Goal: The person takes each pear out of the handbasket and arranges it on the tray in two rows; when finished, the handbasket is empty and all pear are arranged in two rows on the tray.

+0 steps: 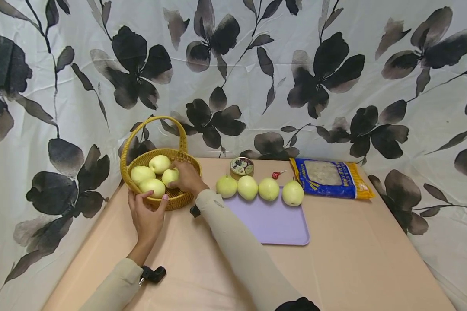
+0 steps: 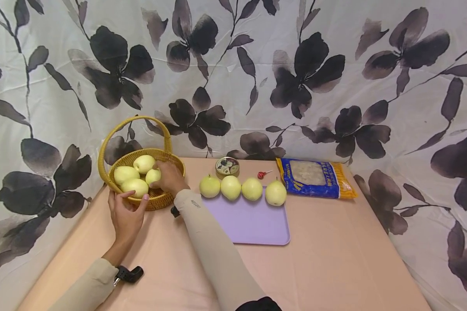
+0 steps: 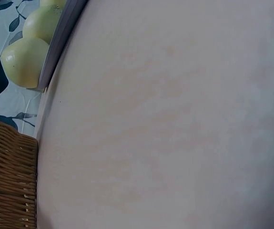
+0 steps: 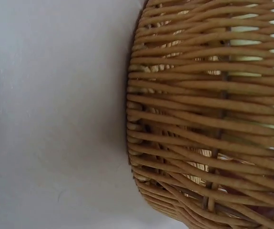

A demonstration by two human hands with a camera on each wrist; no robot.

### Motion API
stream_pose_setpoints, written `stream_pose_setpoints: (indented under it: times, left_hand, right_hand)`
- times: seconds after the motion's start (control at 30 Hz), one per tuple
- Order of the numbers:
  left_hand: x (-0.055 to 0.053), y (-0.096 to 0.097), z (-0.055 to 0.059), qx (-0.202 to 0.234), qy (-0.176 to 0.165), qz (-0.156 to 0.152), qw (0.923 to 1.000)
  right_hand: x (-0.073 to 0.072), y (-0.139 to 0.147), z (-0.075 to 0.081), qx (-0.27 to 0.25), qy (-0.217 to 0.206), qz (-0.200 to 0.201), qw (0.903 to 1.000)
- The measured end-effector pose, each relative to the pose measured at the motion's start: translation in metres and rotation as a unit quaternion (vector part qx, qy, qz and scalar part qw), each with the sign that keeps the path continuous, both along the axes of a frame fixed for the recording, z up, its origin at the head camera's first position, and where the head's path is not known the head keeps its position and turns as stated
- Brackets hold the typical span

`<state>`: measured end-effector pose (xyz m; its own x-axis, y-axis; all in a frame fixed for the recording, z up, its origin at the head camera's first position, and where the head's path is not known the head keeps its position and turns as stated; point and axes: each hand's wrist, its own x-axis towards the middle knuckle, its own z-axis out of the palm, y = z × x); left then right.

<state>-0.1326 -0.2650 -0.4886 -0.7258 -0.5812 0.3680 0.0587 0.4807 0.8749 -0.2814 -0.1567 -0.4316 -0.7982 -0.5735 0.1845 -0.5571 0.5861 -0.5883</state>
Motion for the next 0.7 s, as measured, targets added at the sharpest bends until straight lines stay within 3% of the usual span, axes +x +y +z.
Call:
stream_pose_setpoints:
  times: [0.33, 0.7]
  left_hand:
    - [-0.0004, 0.0008, 0.0015, 0.001, -0.008, 0.000, 1.0000]
    - [0.0026, 0.0015, 0.0030, 0.002, -0.015, 0.000, 0.9999]
  right_hand:
    - [0.0014, 0.0018, -0.0005, -0.021, 0.001, -0.019, 0.9996]
    - [0.0037, 0.0060, -0.0056, -0.134, -0.012, -0.017, 0.9908]
